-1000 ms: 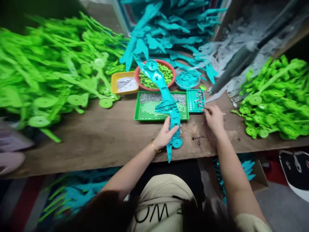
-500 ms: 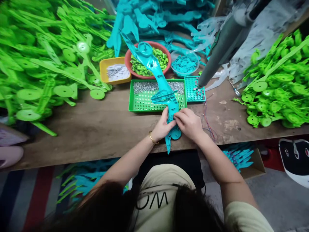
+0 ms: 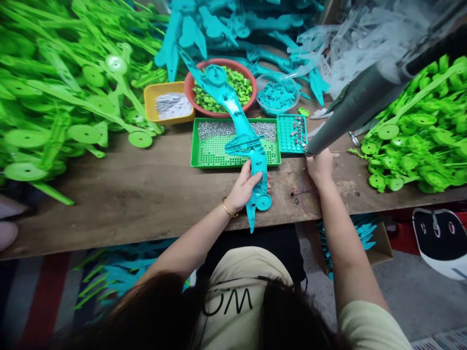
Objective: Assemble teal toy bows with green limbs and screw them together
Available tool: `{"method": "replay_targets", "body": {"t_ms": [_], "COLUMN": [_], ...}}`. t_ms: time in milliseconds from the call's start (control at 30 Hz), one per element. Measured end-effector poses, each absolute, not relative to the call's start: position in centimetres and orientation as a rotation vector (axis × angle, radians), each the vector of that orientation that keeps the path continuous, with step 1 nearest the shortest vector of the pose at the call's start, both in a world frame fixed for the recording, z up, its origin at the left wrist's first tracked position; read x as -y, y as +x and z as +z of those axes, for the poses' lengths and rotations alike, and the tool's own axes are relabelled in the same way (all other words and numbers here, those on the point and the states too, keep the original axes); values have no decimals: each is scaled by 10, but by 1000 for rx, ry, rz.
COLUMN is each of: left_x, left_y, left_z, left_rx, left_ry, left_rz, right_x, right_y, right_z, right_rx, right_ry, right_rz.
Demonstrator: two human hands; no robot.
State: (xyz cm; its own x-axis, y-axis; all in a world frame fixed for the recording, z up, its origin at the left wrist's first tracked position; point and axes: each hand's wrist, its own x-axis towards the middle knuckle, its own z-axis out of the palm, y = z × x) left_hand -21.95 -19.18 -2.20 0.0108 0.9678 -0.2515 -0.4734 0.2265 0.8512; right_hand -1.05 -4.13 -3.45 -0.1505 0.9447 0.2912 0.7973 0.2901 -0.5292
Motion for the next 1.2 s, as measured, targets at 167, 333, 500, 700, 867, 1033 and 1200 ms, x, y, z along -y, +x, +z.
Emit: {"method": "replay_targets", "body": {"t_ms": [167, 333, 500, 700, 867, 1033, 1200], "left_x": [193, 193, 193, 192, 191, 195, 216], "left_y": [-219, -217, -219, -223, -224, -225, -235], "left_z": [-17, -15, -16, -20, -22, -22, -17], "left_rx": [-1002, -1027, -1163, -1184, -1200, -1164, -1198], "left_ry": [555, 516, 763, 856, 864, 973, 688], "left_rz": [1262, 1269, 1366, 1403, 1394, 1402, 1452], "right_x": [57, 122, 164, 157, 155, 144, 159], "right_y": [-3, -19, -70, -83, -88, -91, -51], "right_z": [-24, 3, 3, 0, 14, 18, 33], "right_rx": [1859, 1672, 2154, 2250, 2250, 1890, 1690], "right_ry": [-1632, -1429, -807, -895, -982, -1223, -1373], "right_rz": [399, 237, 252, 348, 722, 1228, 860]}}
